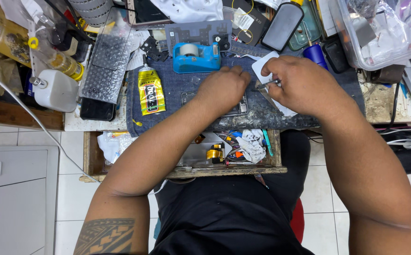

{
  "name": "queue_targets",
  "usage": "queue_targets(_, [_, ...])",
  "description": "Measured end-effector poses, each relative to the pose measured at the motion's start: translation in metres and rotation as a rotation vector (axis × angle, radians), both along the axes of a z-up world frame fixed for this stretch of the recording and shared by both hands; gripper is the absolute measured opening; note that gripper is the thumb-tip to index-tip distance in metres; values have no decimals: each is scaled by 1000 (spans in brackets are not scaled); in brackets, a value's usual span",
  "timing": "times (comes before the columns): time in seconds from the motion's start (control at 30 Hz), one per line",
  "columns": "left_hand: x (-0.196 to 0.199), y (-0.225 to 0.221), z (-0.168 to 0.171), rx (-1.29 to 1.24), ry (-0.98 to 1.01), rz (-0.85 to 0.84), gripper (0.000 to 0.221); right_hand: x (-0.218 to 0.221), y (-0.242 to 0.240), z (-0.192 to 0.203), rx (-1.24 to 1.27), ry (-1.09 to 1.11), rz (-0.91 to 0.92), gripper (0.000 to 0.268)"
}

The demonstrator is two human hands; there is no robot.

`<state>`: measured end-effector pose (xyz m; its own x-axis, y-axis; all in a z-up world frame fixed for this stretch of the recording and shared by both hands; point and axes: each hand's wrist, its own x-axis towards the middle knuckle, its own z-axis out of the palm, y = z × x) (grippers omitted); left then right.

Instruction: The person uses a screwdriver to probe and move internal components of a disassembled smartphone on a workbench while handling a screen protector and small parts.

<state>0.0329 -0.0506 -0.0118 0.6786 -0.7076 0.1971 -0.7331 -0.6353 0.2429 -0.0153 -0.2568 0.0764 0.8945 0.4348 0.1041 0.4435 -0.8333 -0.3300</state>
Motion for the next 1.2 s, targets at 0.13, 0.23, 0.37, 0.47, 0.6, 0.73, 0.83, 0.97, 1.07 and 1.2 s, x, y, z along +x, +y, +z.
queue_targets(0.13, [-4,-3,-2,-54,22,3,26,-3,-1,2,25,27,-39,31])
queue_targets(0.23, [-7,-5,5,-12,30,8,39,-5,-2,2,46,11,-33,32])
queue_targets(0.37, [-18,-9,10,78,-45,-16,55,-7,-7,-2,46,-73,2,31])
queue_targets(0.47, [-19,-12,9,102,-91,-22,59,-8,-11,-2,36,-95,32,31])
queue_targets(0.6, [-18,-12,2,93,-95,26,61,-9,-11,2,26,-8,-33,31])
queue_targets(0.73, [-14,-13,-3,86,-73,28,63,-9,-10,1,5,-17,-29,31])
queue_targets(0.83, [-13,-10,-7,90,-53,9,64,-9,-8,-2,-14,-28,-33,31])
queue_targets(0.97, [-12,-9,-10,107,-50,-24,67,-9,-6,0,-10,2,-62,31])
queue_targets(1.07, [-12,-6,-8,94,-37,-53,70,-8,-4,2,-15,-42,-41,29])
queue_targets(1.2, [-10,5,2,7,48,-45,67,-7,-2,2,-2,-48,-39,29])
